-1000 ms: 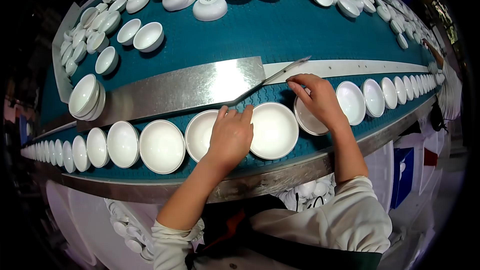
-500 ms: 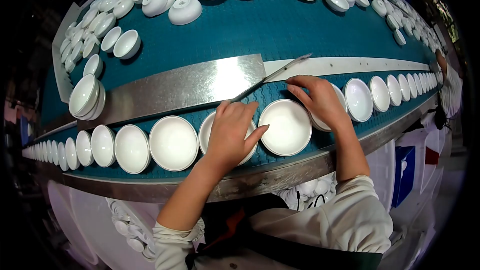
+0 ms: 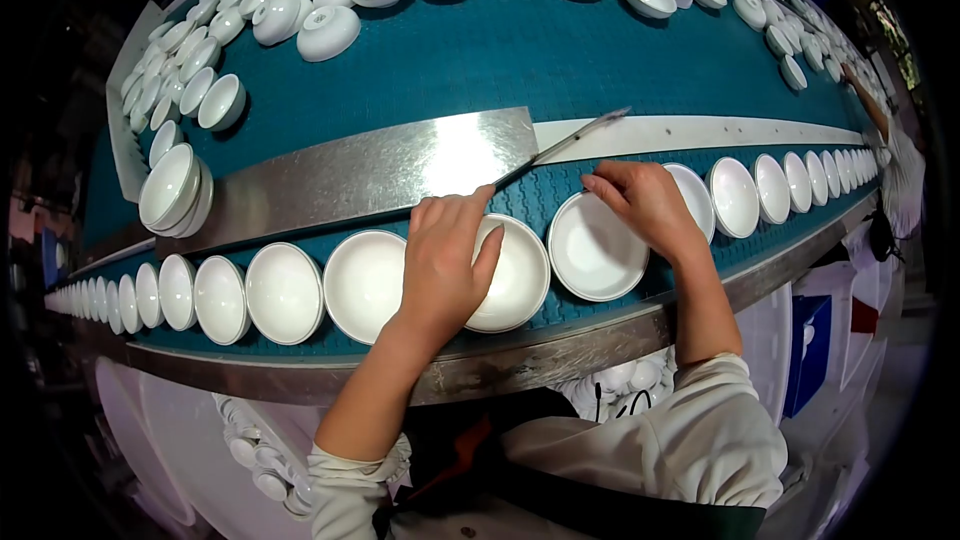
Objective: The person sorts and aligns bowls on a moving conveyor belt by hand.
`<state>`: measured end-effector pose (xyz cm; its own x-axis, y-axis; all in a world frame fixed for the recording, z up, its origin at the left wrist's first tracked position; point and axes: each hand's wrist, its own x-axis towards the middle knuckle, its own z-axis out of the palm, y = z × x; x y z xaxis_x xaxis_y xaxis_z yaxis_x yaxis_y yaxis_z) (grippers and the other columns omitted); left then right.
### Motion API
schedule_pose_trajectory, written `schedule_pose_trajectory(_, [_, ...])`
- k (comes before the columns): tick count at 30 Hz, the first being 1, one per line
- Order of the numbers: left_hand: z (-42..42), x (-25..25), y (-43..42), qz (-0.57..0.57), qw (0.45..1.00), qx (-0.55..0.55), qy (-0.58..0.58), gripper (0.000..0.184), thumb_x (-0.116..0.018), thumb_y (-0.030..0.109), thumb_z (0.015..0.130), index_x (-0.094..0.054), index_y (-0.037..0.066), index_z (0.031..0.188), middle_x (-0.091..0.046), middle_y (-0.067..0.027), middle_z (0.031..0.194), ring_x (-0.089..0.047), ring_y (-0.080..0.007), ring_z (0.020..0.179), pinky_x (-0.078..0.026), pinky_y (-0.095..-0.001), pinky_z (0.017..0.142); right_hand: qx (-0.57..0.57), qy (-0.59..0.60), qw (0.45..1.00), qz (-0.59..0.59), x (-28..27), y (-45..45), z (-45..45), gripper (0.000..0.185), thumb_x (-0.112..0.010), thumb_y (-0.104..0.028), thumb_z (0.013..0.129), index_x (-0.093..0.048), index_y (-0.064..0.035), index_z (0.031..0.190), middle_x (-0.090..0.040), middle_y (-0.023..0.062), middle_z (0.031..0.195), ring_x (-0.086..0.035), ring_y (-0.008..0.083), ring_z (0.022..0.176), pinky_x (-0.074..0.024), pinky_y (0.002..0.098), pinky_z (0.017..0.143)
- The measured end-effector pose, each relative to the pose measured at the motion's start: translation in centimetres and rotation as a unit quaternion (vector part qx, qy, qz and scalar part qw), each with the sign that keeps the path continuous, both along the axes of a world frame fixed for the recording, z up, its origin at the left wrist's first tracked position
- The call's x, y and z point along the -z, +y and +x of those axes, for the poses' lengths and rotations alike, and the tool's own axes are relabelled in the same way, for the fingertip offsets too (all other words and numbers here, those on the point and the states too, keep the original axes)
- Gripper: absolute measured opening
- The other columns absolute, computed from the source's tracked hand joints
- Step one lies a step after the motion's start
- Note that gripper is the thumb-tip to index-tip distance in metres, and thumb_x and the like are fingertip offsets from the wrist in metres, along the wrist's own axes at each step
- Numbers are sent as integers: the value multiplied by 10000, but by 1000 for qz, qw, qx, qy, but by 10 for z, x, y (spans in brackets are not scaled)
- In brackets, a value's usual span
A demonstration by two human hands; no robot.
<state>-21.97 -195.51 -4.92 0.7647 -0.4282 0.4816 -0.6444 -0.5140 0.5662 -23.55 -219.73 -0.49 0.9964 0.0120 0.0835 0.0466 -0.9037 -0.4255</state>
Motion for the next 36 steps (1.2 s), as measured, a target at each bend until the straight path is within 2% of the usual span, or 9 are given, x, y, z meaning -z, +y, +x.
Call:
schedule_pose_trajectory(3, [-4, 2, -21, -23, 998, 49, -31, 346, -661, 121, 812, -593, -15, 1122, -634, -154, 992, -581, -324, 948, -405, -429, 908, -6, 37, 999, 24, 1, -15, -4, 208, -619, -228, 883, -675, -28, 896, -666, 172, 811, -631, 346, 706, -488, 410, 650])
schedule_pose_trajectory(8, [-14, 5, -49, 35, 996, 78, 28, 360, -651, 138, 824, -579, -36, 1132, -626, -165, 960, -579, -326, 926, -373, -458, 962, -11, -63, 996, 59, 7, -47, -6, 209, -615, -219, 887, -672, -29, 953, -676, 164, 887, -640, 335, 774, -495, 392, 694])
schedule_pose_trajectory(11, [-17, 9, -61, 148, 986, 56, 59, 393, -587, 54, 825, -538, -53, 1200, -616, -192, 967, -574, -336, 947, -353, -482, 1012, -1, -75, 996, 57, 7, -63, -7, 223, -623, -213, 884, -673, -24, 991, -677, 153, 948, -642, 322, 815, -502, 383, 720])
schedule_pose_trajectory(14, [-16, 8, -70, 130, 990, 48, 38, 406, -577, 28, 816, -529, -53, 1210, -606, -202, 990, -567, -334, 966, -370, -467, 992, 6, -105, 993, 61, 11, -82, -9, 236, -631, -207, 881, -674, -19, 1018, -681, 143, 965, -644, 316, 820, -509, 377, 735])
schedule_pose_trajectory(24, [-23, -8, -134, 27, 996, 80, -4, 408, -671, 190, 823, -565, -11, 1161, -611, -175, 1035, -562, -347, 1011, -372, -461, 977, -28, 77, 991, 107, 3, -131, -21, 240, -615, -216, 893, -692, -28, 1021, -676, 186, 1003, -642, 337, 878, -499, 386, 775])
schedule_pose_trajectory(26, [-25, 1, -144, 39, 995, 89, -26, 462, -693, 241, 805, -550, -38, 1144, -601, -152, 978, -552, -313, 977, -367, -458, 961, -74, -68, 992, 82, 15, -143, -22, 248, -618, -213, 892, -684, -25, 1038, -673, 189, 1007, -636, 345, 896, -495, 386, 796])
schedule_pose_trajectory(30, [-30, 5, -161, 114, 990, 76, 40, 420, -624, 118, 824, -521, -62, 1189, -599, -204, 1008, -557, -346, 994, -345, -476, 1005, -18, -71, 995, 65, 5, -165, -23, 261, -622, -213, 890, -673, -19, 1057, -670, 186, 1006, -633, 348, 897, -495, 386, 801])
schedule_pose_trajectory(33, [-30, -4, -174, 94, 992, 60, 57, 445, -556, -2, 792, -507, -36, 1232, -591, -202, 1065, -545, -344, 1028, -365, -428, 982, 4, -92, 994, 54, 6, -182, -24, 258, -627, -217, 883, -675, -17, 1039, -673, 174, 983, -636, 338, 865, -499, 393, 776])
schedule_pose_trajectory(36, [-29, -6, -193, 25, 999, 40, 17, 447, -575, 15, 796, -513, -11, 1237, -592, -188, 1101, -540, -348, 1047, -370, -426, 980, 13, -52, 998, 32, 7, -201, -27, 247, -617, -218, 897, -676, -25, 1040, -681, 159, 990, -649, 318, 876, -510, 358, 762])
